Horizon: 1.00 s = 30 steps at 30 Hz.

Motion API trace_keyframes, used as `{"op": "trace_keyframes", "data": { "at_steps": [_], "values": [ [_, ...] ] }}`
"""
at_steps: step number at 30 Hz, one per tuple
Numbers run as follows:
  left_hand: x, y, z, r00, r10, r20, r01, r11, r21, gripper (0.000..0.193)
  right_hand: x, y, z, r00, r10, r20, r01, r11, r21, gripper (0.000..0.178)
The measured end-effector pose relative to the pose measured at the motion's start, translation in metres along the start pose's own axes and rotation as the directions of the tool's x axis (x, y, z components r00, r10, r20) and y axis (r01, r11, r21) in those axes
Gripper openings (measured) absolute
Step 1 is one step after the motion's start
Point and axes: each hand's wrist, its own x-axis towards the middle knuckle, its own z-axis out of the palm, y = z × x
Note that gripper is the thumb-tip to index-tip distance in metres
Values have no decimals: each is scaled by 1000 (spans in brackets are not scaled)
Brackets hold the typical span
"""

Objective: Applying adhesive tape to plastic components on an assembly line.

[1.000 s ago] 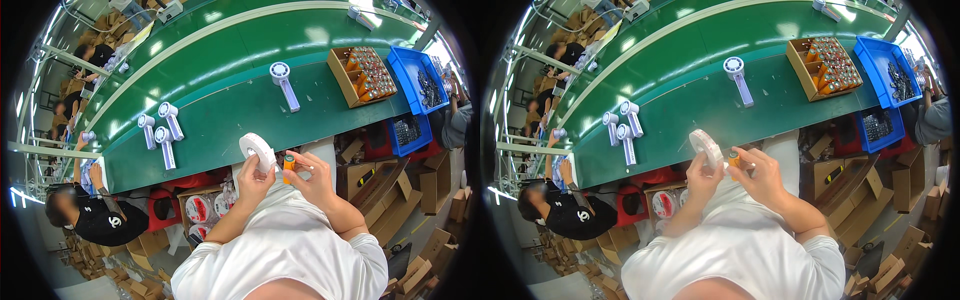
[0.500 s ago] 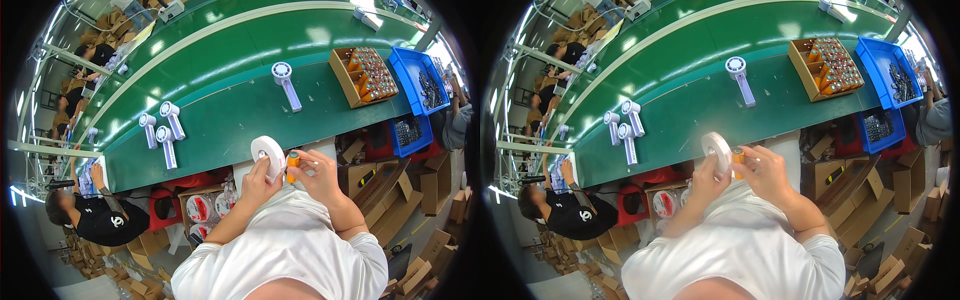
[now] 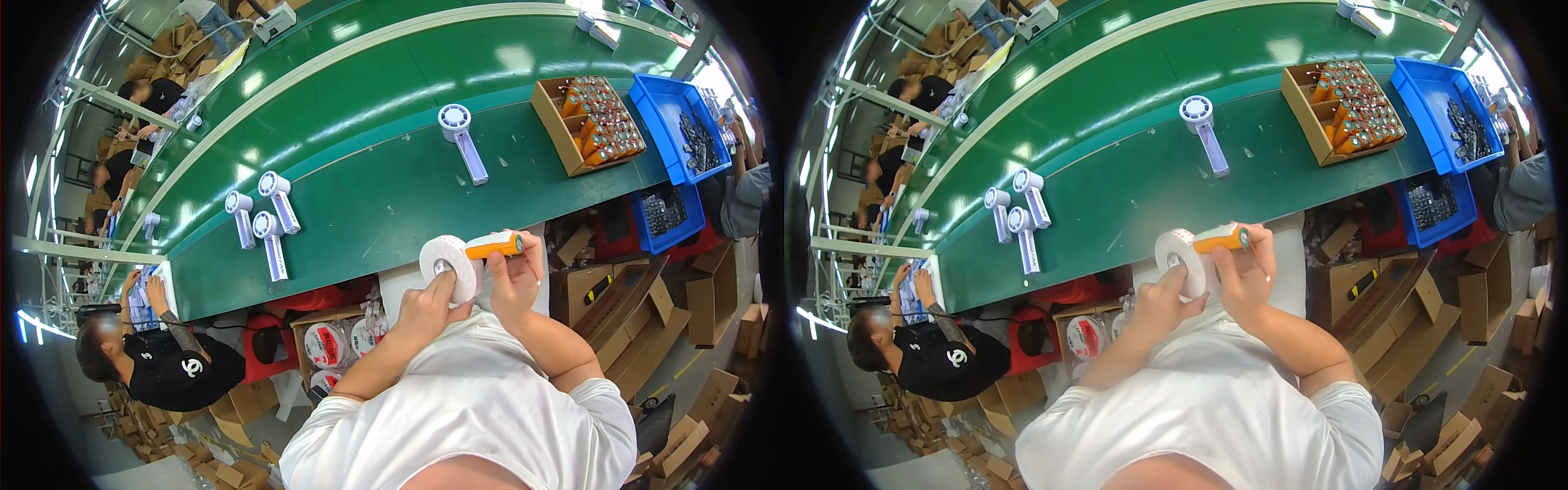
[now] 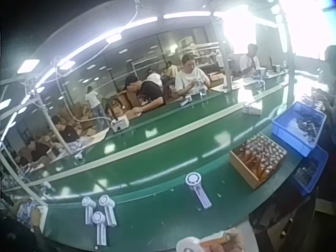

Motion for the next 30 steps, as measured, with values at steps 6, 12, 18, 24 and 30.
{"op": "trace_keyframes", "data": {
  "at_steps": [6,12,18,24,30],
  "values": [
    [-17,-4,-8,986,-72,149,63,996,61,39,56,11,-22,961,173,-215,-129,970,204,26],
    [-56,-54,31,714,-490,501,391,872,295,47,139,52,-82,943,330,-53,-333,938,-97,24],
    [-87,-79,32,885,-291,363,185,936,300,62,150,73,-93,946,325,11,-325,946,18,26],
    [-32,-34,-10,909,-182,375,158,983,93,39,148,70,-95,951,308,39,-310,948,71,24],
    [98,-48,-14,970,171,-173,-158,984,85,20,149,68,-99,951,305,54,-308,950,57,25]
  ]
}}
